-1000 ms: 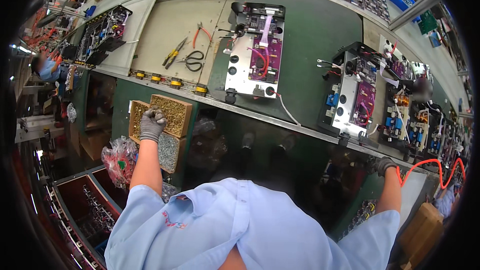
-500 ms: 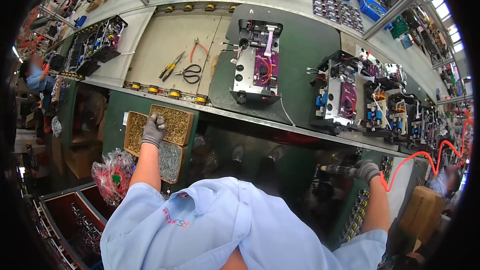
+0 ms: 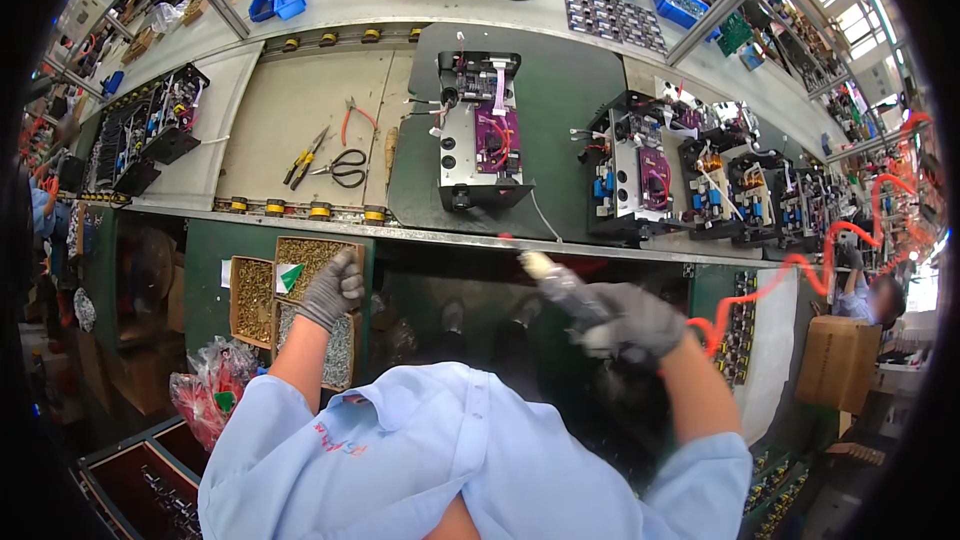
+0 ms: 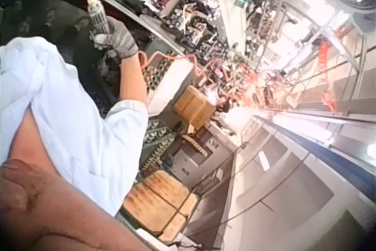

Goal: Assembling electronic circuit boards and components into a metal chassis using a pneumatic screwdriver.

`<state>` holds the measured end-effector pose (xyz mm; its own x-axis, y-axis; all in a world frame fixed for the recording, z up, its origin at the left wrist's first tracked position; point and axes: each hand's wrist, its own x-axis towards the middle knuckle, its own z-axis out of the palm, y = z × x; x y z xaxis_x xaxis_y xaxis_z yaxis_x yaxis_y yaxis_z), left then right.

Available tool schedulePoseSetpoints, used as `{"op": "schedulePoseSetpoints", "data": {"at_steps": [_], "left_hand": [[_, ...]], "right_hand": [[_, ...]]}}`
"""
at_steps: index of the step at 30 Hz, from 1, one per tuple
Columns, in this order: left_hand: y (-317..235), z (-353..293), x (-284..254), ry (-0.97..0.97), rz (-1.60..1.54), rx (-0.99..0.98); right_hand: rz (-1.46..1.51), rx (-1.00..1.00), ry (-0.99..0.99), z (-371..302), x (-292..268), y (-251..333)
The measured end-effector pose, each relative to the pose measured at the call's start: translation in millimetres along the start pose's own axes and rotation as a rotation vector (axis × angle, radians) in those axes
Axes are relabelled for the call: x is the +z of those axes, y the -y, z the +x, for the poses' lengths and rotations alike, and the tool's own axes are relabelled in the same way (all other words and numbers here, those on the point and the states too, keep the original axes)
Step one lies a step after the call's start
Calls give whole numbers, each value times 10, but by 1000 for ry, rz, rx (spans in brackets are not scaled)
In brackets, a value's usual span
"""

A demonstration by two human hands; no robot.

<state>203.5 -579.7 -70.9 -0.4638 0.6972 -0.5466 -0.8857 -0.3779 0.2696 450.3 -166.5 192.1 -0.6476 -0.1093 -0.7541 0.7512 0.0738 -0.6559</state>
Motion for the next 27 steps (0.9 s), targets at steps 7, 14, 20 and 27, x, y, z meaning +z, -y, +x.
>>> {"op": "schedulePoseSetpoints", "data": {"at_steps": [7,14,20,27], "left_hand": [[309,-293,770,-15,198,-52],[1018,382,1123,63,-61,-181],[1010,515,1445,72,-167,-212],[1190,714,1729,192,-275,-393]], "right_hand": [[466,-278,130,736,622,-313],[451,-377,-70,1239,1171,-97],[-543,-709,-697,1212,1366,-66],[-1002,-738,-1035,923,1197,-215]]}}
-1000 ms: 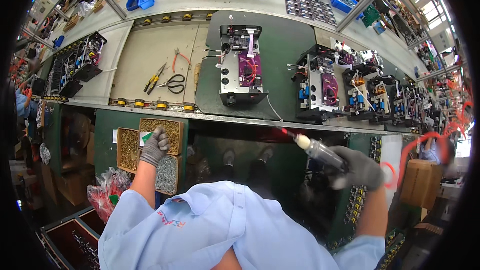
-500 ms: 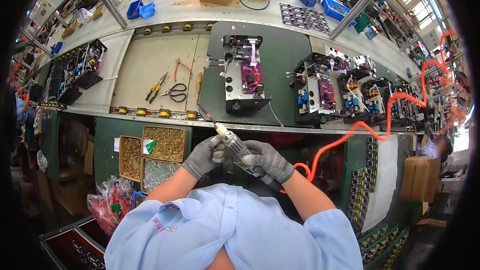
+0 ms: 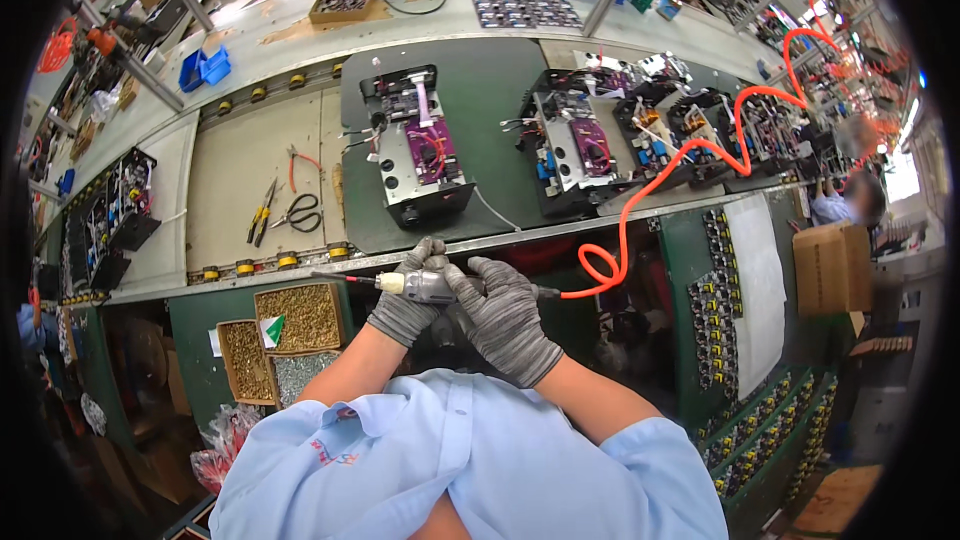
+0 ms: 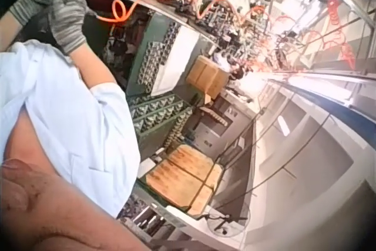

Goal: Assembling electronic circuit boards and components into a metal chassis using a pneumatic screwdriver.

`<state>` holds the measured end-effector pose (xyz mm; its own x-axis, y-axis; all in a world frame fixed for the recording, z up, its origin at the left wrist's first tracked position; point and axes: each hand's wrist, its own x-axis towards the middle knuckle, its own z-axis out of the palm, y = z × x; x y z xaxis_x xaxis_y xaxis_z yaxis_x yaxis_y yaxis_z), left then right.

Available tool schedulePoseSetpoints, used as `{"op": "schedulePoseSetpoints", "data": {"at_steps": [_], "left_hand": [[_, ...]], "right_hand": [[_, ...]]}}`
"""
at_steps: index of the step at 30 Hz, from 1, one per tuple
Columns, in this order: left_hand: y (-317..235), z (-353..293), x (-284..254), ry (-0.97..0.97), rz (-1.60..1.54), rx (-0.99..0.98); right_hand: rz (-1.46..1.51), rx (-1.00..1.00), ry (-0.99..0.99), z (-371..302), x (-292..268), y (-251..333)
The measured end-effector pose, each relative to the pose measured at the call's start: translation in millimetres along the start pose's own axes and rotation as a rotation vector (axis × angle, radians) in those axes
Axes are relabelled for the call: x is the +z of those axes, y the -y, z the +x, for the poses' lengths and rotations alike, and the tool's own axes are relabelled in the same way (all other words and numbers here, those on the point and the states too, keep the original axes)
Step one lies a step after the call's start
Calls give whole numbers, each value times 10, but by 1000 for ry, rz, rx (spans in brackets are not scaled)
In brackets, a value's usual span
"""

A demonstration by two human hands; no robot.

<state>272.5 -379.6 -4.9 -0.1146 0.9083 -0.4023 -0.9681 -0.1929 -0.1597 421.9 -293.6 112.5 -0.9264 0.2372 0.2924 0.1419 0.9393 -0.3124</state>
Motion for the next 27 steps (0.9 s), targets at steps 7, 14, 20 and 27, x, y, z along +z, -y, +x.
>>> {"op": "schedulePoseSetpoints", "data": {"at_steps": [7,14,20,27], "left_hand": [[333,190,514,-284,93,19],[468,585,624,-329,266,89],[509,808,838,-228,132,50],[635,915,1275,-197,71,95]], "right_hand": [[-66,155,71,-183,-201,-249],[-241,111,15,-152,-232,-720],[-307,139,77,4,-361,-1045],[-247,-29,-43,222,-651,-1350]]}}
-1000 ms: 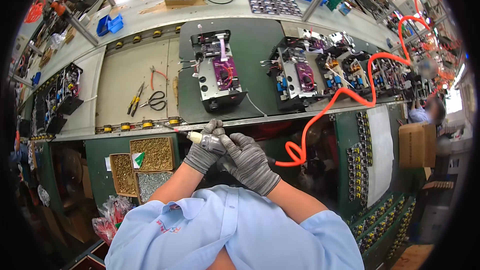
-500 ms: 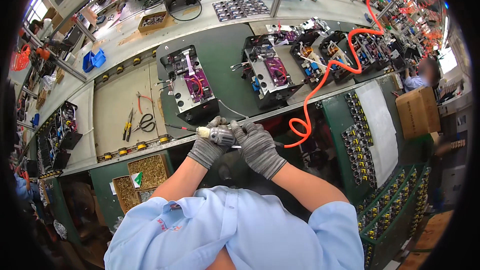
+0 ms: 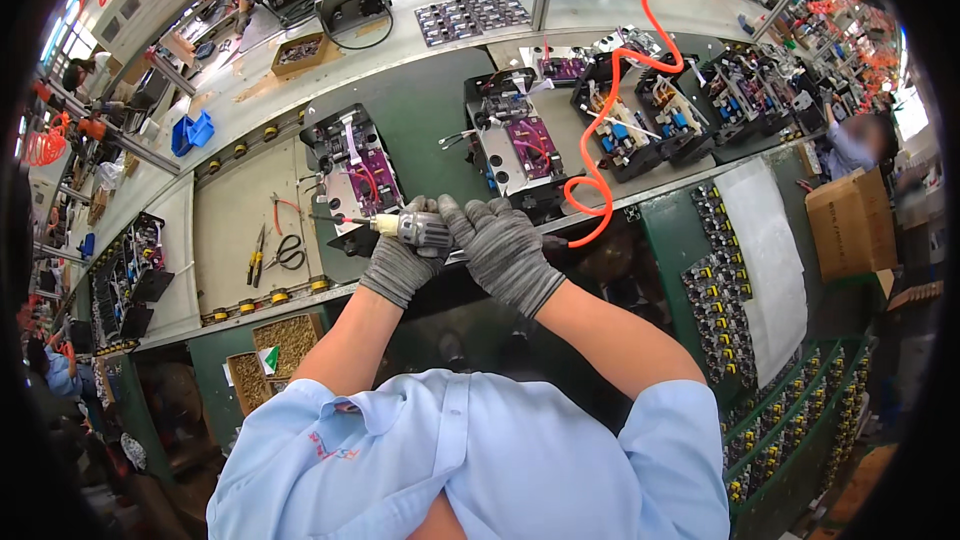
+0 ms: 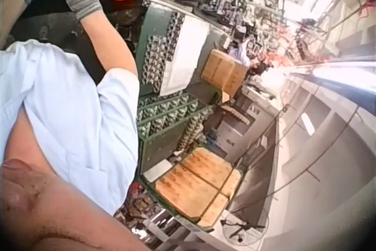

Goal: Assembling electronic circuit boards and components into a metal chassis using a pneumatic screwdriver.

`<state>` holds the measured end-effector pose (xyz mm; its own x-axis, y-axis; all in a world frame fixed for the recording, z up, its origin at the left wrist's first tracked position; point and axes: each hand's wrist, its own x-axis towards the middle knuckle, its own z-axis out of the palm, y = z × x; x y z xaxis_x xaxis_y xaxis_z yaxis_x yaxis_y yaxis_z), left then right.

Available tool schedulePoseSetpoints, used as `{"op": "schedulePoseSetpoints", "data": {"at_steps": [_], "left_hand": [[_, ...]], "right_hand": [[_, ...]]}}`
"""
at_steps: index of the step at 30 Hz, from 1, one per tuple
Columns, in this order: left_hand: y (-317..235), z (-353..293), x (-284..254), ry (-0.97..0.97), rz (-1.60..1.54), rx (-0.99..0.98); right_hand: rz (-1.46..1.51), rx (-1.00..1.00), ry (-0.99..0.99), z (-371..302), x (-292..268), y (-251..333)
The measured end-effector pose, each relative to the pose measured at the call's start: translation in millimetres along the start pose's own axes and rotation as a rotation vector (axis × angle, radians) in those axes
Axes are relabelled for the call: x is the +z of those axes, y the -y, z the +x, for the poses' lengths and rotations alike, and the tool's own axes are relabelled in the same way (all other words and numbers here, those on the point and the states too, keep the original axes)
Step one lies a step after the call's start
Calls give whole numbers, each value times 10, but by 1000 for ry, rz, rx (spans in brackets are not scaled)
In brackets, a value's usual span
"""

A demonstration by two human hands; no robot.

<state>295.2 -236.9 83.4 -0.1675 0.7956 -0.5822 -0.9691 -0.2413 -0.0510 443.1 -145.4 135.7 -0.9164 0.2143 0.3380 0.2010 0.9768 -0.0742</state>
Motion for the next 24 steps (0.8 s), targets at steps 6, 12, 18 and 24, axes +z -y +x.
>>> {"op": "schedulePoseSetpoints", "data": {"at_steps": [6,12,18,24], "left_hand": [[-39,39,-315,204,274,-35],[-464,-314,-538,-19,500,225],[-665,-366,-735,-2,521,173],[-771,-482,-809,14,552,182]], "right_hand": [[678,286,136,-157,-142,-308],[973,432,457,-582,-329,-310],[1447,710,729,-717,-335,-6],[1698,851,852,-727,-288,293]]}}
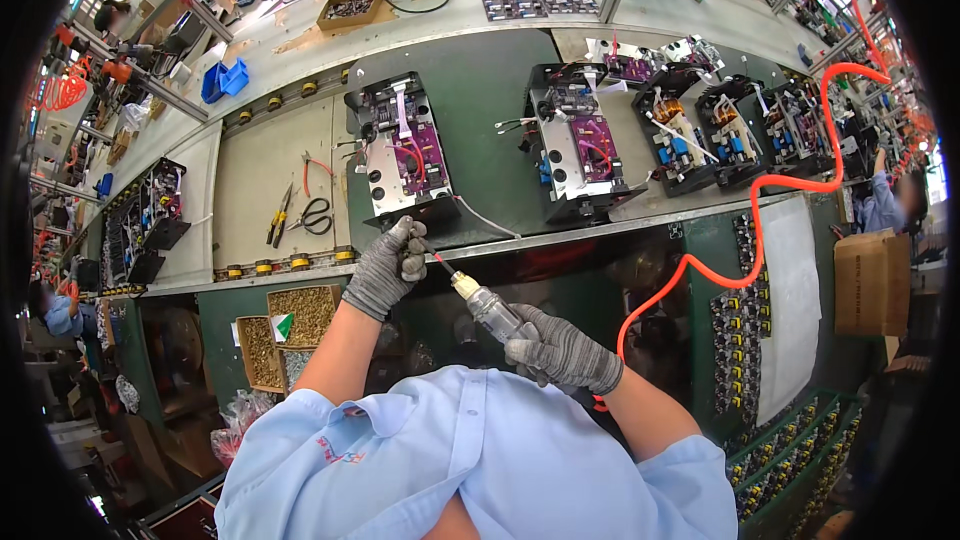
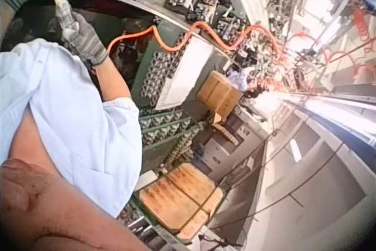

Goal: Assembling electronic circuit boards and components into a metal chassis using a pneumatic screwdriver.

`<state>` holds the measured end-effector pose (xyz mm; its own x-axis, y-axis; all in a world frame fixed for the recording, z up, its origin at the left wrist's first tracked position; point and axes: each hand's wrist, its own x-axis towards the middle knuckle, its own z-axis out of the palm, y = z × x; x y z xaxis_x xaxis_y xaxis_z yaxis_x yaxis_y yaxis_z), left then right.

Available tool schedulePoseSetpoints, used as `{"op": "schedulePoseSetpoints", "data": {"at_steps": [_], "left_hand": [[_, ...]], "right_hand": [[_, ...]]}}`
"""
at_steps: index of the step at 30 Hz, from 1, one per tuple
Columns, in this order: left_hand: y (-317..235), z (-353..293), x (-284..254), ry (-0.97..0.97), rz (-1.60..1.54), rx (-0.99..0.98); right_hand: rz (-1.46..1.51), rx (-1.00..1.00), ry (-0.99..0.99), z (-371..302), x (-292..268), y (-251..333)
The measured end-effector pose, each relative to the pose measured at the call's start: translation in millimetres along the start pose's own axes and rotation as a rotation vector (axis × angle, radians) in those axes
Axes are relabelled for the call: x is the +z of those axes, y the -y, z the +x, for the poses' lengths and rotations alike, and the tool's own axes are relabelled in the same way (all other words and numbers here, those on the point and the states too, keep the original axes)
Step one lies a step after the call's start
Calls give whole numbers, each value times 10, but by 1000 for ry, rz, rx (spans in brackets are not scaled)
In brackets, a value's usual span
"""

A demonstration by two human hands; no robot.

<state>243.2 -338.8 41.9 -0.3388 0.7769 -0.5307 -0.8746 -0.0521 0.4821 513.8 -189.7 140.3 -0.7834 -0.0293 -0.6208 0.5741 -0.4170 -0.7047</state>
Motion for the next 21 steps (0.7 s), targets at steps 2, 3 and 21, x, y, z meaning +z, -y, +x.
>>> {"op": "schedulePoseSetpoints", "data": {"at_steps": [2,3,21], "left_hand": [[-22,-50,-47,39,-23,-20],[-42,-89,-41,40,-22,-21],[-187,-255,-115,16,208,38]], "right_hand": [[8,-17,-16,40,92,-33],[9,-19,-18,66,125,-77],[79,-81,-92,133,663,-370]]}}
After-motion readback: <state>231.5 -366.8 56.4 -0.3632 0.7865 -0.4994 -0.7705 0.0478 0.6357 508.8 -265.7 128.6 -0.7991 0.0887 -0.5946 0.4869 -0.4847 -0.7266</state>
